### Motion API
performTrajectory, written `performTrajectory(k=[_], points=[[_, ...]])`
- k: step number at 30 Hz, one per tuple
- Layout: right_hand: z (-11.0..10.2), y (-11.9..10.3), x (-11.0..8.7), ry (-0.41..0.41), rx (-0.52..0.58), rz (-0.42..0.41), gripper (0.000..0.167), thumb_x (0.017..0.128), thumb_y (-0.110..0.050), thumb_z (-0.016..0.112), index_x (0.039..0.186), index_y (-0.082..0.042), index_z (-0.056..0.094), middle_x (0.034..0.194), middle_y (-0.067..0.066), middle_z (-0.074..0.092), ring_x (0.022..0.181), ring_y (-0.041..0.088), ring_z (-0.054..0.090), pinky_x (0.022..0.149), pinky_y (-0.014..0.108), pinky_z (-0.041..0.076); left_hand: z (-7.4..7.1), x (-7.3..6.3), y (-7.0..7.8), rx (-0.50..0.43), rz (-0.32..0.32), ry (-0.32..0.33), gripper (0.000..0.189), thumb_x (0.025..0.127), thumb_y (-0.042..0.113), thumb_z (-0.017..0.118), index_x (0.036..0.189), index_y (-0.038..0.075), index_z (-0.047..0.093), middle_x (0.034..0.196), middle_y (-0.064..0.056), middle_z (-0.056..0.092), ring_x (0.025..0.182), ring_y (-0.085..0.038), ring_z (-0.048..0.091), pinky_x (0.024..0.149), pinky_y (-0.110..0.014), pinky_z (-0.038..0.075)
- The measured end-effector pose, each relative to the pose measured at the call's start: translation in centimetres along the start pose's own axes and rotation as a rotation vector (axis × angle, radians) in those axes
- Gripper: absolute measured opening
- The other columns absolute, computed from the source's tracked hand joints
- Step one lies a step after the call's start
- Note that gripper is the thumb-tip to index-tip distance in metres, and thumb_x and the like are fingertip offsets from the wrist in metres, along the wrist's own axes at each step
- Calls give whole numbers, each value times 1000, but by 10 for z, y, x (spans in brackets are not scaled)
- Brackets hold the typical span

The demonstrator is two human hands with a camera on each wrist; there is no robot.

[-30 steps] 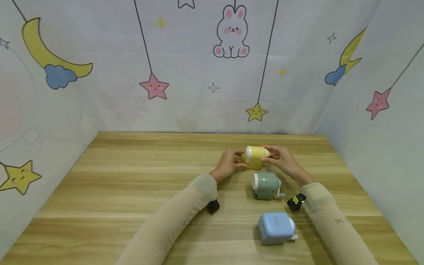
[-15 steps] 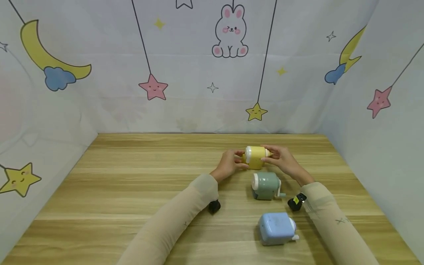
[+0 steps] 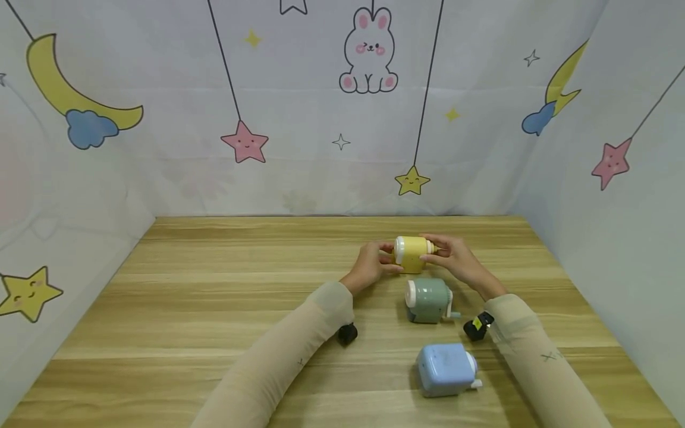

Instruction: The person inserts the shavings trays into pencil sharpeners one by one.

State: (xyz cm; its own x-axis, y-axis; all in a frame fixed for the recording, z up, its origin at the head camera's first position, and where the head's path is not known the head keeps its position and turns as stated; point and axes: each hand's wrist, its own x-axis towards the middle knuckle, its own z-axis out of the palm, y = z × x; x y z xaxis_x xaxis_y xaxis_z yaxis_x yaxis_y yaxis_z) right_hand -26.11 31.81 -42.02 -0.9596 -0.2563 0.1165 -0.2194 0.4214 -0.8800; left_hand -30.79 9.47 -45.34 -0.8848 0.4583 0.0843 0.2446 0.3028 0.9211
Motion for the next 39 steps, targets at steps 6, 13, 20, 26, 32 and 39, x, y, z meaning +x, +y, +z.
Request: performTrajectory(k=[6,13,20,26,32,39], points=[[0,0,0,-3,8,-3,54,95,-1,66,143,10,45,138,33,50,118,47,57,91,46,55,2,1,0,6,20,-1,49,77,3,85,122,-4,66,121,-17,64,98,-28,70,80,-27,59],[-1,0,0,3,9,-14,54,95,-2,67,144,9,46,136,32,51,115,46,59,89,48,55,2,2,2,12,9,-5,48,78,3,84,122,-4,65,119,-16,65,98,-27,69,80,-27,59],[0,3,-1,7,5,-36,53,94,0,67,141,11,47,130,33,55,108,43,63,86,43,58,1,-1,5,16,18,-37,49,82,2,81,126,-5,62,118,-17,65,100,-28,69,81,-27,58],[0,4,-1,10,-4,-37,55,94,-2,68,142,11,45,133,32,53,109,41,63,86,43,58,0,-4,5,17,21,-54,51,84,3,80,130,-6,58,119,-18,63,102,-28,68,82,-28,58],[-1,1,0,13,-16,-40,56,93,-5,70,142,9,47,137,29,53,111,41,62,83,33,59,-2,-3,5,35,31,-72,55,85,3,79,134,-6,56,122,-19,62,104,-29,67,84,-29,58],[-2,0,-2,-1,-26,-41,61,94,-8,70,146,10,42,143,30,47,117,45,58,85,27,57,-5,-5,3,44,-5,-83,62,86,7,80,140,-4,51,126,-20,60,110,-31,64,89,-32,57]])
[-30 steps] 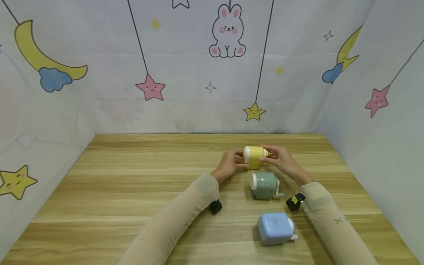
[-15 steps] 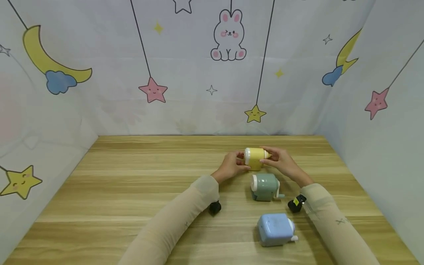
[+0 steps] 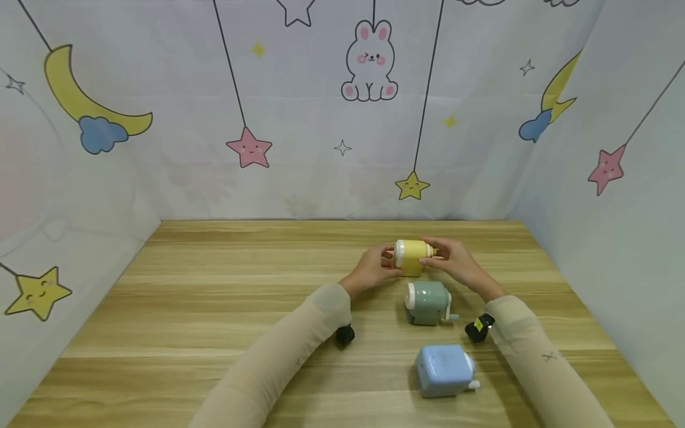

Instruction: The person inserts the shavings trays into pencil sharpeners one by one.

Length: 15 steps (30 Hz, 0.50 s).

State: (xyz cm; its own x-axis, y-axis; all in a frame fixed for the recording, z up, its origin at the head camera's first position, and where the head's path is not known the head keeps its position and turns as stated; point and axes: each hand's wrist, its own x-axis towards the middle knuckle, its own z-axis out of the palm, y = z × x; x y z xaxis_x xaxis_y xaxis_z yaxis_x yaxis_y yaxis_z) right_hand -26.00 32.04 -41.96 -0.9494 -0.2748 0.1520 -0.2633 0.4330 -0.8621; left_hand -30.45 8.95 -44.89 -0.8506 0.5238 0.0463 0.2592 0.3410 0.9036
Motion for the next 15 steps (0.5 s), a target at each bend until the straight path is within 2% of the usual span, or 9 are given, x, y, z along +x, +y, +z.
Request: performTrajectory(k=[6,9,11,15], points=[[-9,1,-2,10,3,19,65,97,-13,68,150,5,36,146,25,46,125,45,52,96,37,53,-10,-5,-5,26,-1,5,61,87,5,78,141,-3,50,129,-21,57,115,-33,60,94,-35,54],[-15,2,-7,13,26,20,65,98,-13,66,151,6,34,146,26,47,127,44,51,97,34,51,-14,-8,-4,18,0,-4,59,88,1,75,141,-4,50,130,-22,56,117,-35,59,96,-35,53],[-20,3,-11,16,29,15,64,99,-11,65,151,7,33,145,28,46,127,45,50,95,26,51,-17,-11,-3,12,0,-8,57,89,1,75,140,-4,50,130,-22,56,118,-35,59,96,-34,53],[-30,4,-22,28,-26,12,59,100,-11,62,149,10,35,142,31,47,126,46,51,91,16,49,-21,-14,-3,22,26,-28,52,90,1,73,138,-4,53,131,-22,56,117,-35,58,95,-35,53]])
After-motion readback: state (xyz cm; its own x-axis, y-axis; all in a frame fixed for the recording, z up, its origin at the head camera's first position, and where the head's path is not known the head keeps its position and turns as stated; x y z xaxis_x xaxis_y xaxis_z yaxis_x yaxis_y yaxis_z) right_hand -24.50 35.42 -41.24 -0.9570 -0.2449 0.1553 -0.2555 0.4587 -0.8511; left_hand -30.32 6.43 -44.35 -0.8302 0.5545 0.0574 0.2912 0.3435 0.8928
